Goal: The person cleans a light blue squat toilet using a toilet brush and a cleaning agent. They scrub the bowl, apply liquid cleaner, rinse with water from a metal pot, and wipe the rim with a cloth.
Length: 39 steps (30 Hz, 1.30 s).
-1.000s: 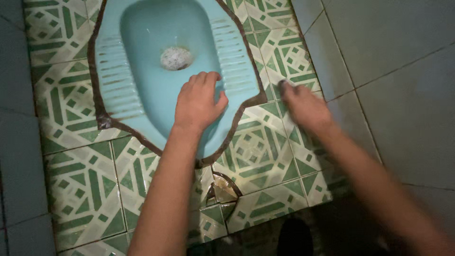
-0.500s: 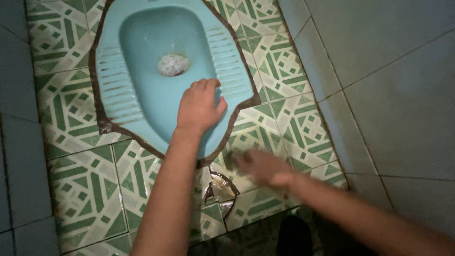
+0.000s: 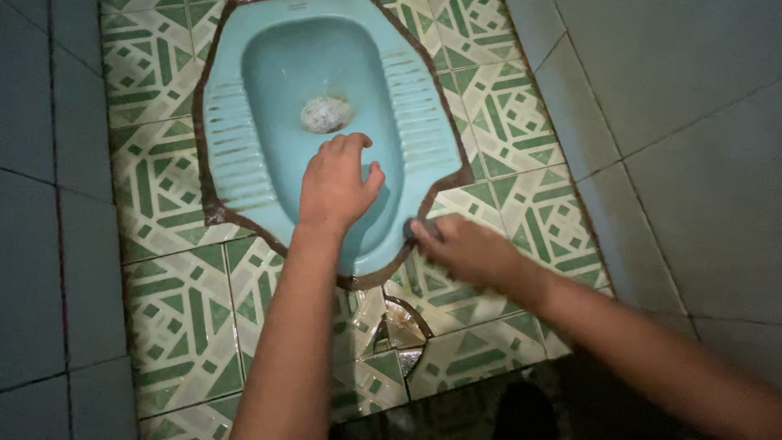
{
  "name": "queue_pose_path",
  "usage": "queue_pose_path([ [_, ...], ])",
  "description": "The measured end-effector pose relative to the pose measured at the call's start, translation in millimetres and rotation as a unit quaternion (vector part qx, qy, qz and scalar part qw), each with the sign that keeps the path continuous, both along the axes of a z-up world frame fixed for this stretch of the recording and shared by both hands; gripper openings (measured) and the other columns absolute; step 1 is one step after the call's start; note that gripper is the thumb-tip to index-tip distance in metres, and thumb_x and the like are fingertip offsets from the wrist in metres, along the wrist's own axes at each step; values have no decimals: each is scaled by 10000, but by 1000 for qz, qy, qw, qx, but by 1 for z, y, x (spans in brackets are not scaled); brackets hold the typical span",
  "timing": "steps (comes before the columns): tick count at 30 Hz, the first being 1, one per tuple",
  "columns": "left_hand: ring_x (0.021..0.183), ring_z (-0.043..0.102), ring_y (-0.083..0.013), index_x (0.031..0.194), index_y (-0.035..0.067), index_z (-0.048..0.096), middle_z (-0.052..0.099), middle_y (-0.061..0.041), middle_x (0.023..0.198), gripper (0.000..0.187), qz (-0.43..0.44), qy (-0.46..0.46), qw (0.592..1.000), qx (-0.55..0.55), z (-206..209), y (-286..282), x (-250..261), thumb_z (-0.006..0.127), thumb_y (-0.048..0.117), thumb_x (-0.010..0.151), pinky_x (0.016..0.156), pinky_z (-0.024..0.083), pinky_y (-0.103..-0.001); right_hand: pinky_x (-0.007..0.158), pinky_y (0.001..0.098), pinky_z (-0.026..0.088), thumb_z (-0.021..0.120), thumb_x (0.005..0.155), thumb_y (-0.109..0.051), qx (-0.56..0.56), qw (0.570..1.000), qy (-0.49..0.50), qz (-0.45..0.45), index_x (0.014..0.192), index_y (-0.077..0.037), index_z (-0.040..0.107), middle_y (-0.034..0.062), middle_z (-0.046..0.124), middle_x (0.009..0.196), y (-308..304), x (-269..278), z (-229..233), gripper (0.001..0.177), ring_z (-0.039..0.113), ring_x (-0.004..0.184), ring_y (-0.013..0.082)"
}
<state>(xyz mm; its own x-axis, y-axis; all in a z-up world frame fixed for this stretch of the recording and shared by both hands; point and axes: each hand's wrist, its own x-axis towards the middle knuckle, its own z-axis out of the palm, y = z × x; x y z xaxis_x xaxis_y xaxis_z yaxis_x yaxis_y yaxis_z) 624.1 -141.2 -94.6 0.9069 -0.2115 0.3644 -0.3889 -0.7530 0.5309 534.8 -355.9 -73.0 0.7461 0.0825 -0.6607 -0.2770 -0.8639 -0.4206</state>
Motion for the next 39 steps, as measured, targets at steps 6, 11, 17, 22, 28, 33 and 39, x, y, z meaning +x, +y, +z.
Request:
queue_pose_path([
  [6, 1063, 635, -369, 1134, 55, 655, 689, -163, 1103, 305, 6, -1, 1000, -1, -3, 9, 10, 692, 206, 872, 920, 508, -490, 777, 487, 549, 483, 1052, -237, -159, 838, -435, 289, 1455, -180, 471, 203, 600, 1073, -46, 110, -41, 407, 642, 961, 381],
  [11, 1040, 635, -374, 1118, 52, 659, 689, -160, 1093, 292, 10, -16, 1000, -10, -11, 13, 17, 694, 200, 868, 904, 512, -490, 740, 502, 536, 566, 1014, -321, -156, 825, -480, 255, 1415, -95, 513, 217, 608, 1002, -54, 147, -40, 463, 633, 918, 407],
  [17, 1019, 638, -372, 1112, 56, 666, 690, -159, 1077, 284, 11, -3, 1000, -13, -22, 14, 19, 698, 197, 867, 887, 514, -492, 678, 482, 519, 471, 1044, -394, -28, 900, -334, 278, 1324, -75, 584, 181, 645, 931, -40, 81, -32, 439, 647, 813, 368],
  [22, 1012, 641, -365, 1113, 62, 663, 688, -159, 1067, 300, 18, 5, 1000, 5, -27, 16, 17, 705, 208, 855, 885, 516, -491, 731, 498, 544, 435, 1083, -346, -97, 874, -350, 323, 1364, -143, 540, 210, 630, 1001, -44, 134, -40, 362, 655, 864, 380],
  [28, 1036, 639, -369, 1121, 59, 656, 690, -157, 1100, 304, 20, -14, 1000, -6, -26, 20, 23, 700, 208, 860, 893, 515, -490, 743, 533, 543, 499, 1067, -378, -177, 842, -447, 245, 1362, -128, 537, 242, 615, 1114, -37, 184, -30, 388, 639, 929, 444],
  [33, 1054, 637, -382, 1124, 57, 659, 689, -167, 1103, 306, 16, -1, 1000, -11, -31, 23, 26, 692, 203, 858, 896, 514, -496, 818, 490, 545, 525, 1024, -333, -83, 881, -310, 347, 1436, -179, 496, 190, 627, 1064, -39, 120, -28, 441, 648, 944, 386],
  [39, 1050, 639, -377, 1115, 59, 657, 692, -159, 1110, 295, 40, 25, 999, -14, -39, 23, 31, 690, 217, 868, 895, 511, -505, 806, 477, 529, 605, 880, -201, -51, 820, -387, 418, 1456, -174, 513, 163, 638, 1052, -56, 139, -39, 584, 637, 974, 374],
])
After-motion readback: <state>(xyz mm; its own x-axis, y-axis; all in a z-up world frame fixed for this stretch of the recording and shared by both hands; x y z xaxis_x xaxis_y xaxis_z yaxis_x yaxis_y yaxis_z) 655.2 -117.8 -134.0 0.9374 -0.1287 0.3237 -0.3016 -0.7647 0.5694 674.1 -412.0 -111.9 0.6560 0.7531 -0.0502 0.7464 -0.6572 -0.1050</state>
